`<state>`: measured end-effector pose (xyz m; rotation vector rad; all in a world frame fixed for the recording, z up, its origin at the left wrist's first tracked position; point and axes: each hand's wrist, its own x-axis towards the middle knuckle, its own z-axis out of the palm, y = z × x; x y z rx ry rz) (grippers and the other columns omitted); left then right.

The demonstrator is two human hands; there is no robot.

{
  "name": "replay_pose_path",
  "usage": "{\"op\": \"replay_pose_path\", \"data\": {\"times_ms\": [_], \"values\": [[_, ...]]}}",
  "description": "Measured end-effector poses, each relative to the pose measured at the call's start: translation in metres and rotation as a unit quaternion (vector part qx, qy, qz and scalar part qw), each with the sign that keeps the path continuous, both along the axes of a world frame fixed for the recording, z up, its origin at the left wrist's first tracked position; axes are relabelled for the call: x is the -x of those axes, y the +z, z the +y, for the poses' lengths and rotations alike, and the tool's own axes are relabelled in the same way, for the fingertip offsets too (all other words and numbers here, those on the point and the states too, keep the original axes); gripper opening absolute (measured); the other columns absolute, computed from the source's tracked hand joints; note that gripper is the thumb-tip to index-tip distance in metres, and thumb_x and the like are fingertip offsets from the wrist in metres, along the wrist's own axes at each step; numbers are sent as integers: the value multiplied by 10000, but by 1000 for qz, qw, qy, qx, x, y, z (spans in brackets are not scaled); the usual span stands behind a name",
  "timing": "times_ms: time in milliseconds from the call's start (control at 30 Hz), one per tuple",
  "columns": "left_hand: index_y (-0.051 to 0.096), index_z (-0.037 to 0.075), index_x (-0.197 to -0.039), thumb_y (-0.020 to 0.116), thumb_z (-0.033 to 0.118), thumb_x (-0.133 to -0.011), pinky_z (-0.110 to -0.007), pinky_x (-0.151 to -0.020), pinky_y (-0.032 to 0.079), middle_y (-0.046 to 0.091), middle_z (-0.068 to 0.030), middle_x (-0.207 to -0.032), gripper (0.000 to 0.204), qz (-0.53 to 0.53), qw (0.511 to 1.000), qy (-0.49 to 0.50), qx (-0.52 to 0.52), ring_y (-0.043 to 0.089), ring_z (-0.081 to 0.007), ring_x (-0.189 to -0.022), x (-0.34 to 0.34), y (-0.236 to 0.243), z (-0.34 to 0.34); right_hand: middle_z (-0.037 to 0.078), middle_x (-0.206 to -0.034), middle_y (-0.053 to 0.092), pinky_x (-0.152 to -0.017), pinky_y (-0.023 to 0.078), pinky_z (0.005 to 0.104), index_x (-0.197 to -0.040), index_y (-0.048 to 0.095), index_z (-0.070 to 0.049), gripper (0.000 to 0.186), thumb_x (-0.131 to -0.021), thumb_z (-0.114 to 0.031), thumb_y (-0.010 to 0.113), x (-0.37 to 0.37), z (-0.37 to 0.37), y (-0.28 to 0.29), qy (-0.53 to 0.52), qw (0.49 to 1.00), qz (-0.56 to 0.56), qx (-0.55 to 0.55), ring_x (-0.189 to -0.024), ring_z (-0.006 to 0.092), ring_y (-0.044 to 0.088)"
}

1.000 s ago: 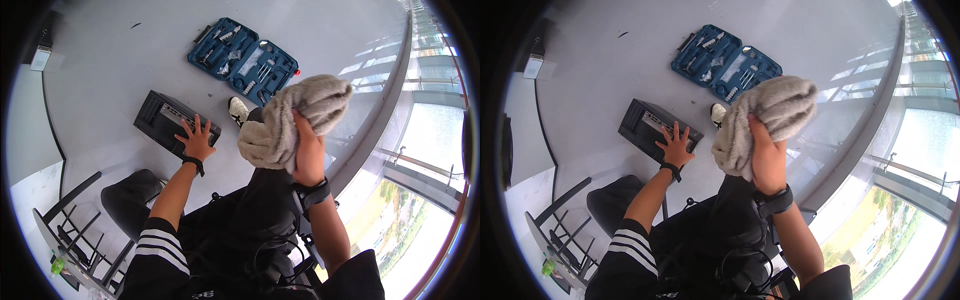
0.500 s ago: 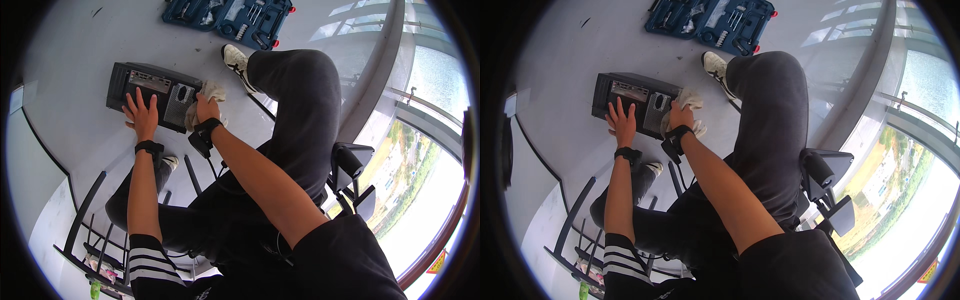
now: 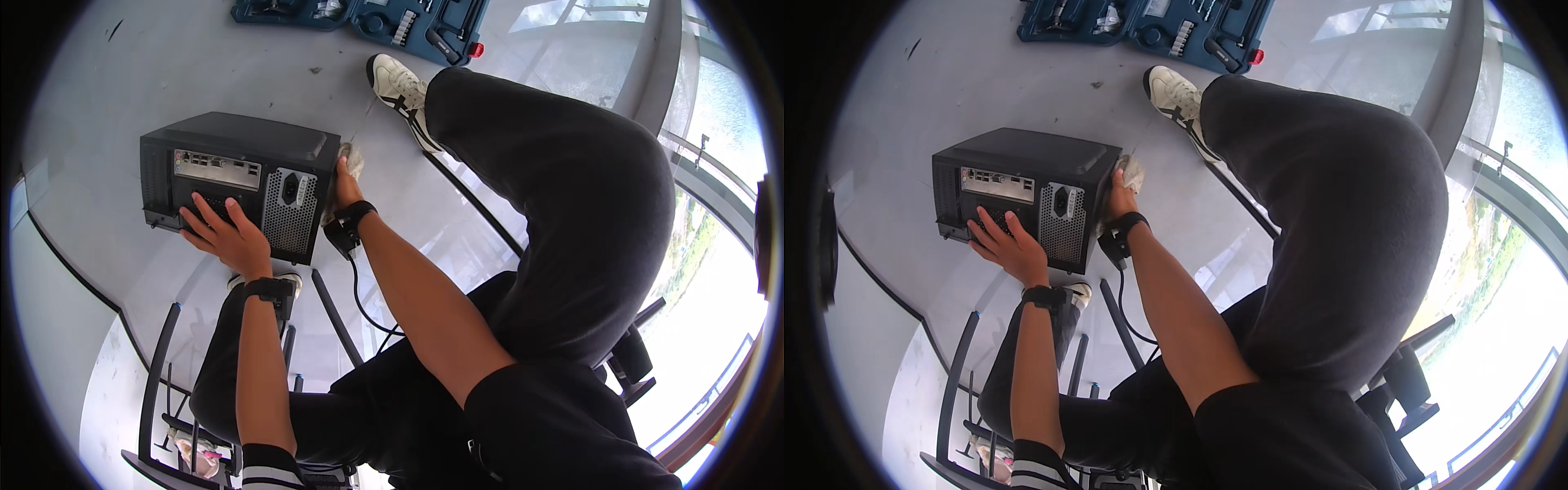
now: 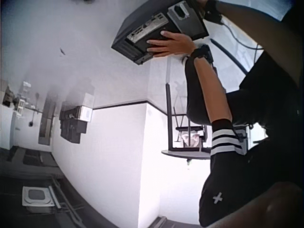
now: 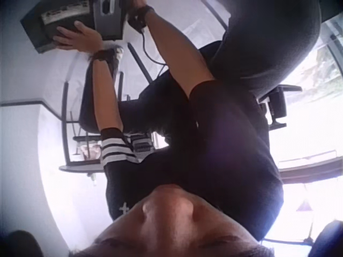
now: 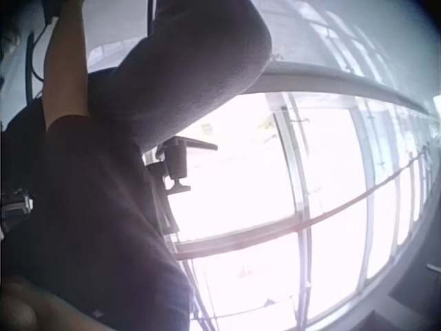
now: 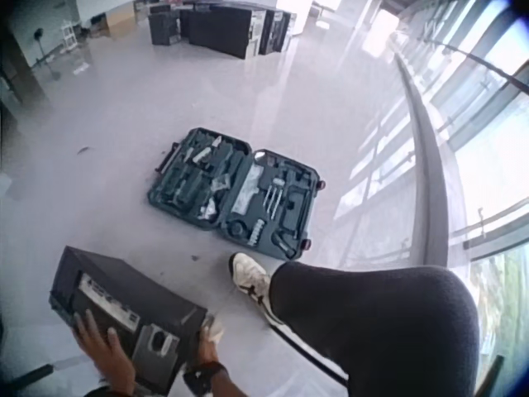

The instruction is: The recorder unscrews a computer case, cleans computer components with a cloth, and organizes computer towers in an office.

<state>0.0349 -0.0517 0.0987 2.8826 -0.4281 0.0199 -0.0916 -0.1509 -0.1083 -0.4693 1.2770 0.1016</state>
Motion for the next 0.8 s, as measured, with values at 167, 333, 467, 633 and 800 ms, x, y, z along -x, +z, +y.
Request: {"op": "replay_pose_path", "data": {"times_ms": [167, 333, 467, 633, 800], "values": [[333, 147, -1501, 358, 490, -1008, -617, -1124, 217, 188, -195, -1578, 602, -26, 1000, -17, 0, 101, -500, -1431, -6, -7, 12, 225, -1438, 456, -1107, 317, 369, -1445, 384, 25, 829, -966, -646, 295, 19, 64, -42, -2, 998, -34, -58, -1351, 308, 407], [336, 149, -1499, 365, 495, -1004, -619, -1124, 210, 189, -191, -1578, 605, -26, 1000, -2, -11, 102, -504, -1429, -7, -2, 28, 196, -1445, 455, -1105, 286, 345, -1430, 429, -2, 658, -1023, -503, 305, 15, 113, 5, 23, 987, 31, -158, -1326, 257, 419], [337, 158, -1499, 360, 495, -1006, -619, -1121, 220, 183, -186, -1581, 598, -8, 999, -14, 32, 99, -509, -1427, 8, -13, -18, 205, -1479, 406, -1107, 292, 322, -1456, 353, 48, 694, -1024, -491, 295, 39, 85, 25, -117, 990, 23, -71, -1358, 270, 393], [334, 184, -1503, 389, 483, -1004, -624, -1123, 221, 196, -177, -1580, 584, -25, 1000, 14, 9, 99, -509, -1427, -8, 2, 10, 242, -1497, 369, -1135, 254, 331, -1461, 317, 75, 829, -1003, -609, 223, 9, 92, 138, -14, 1000, 20, 11, -1409, 288, 337], [330, 197, -1506, 396, 493, -1000, -618, -1112, 261, 194, -160, -1585, 589, -37, 999, 16, -7, 95, -495, -1433, -6, 1, 9, 265, -1342, 525, -1092, 310, 316, -1357, 453, 110, 807, -1011, -592, 255, -1, 20, 202, -4, 990, 36, 138, -1289, 286, 475]]}}
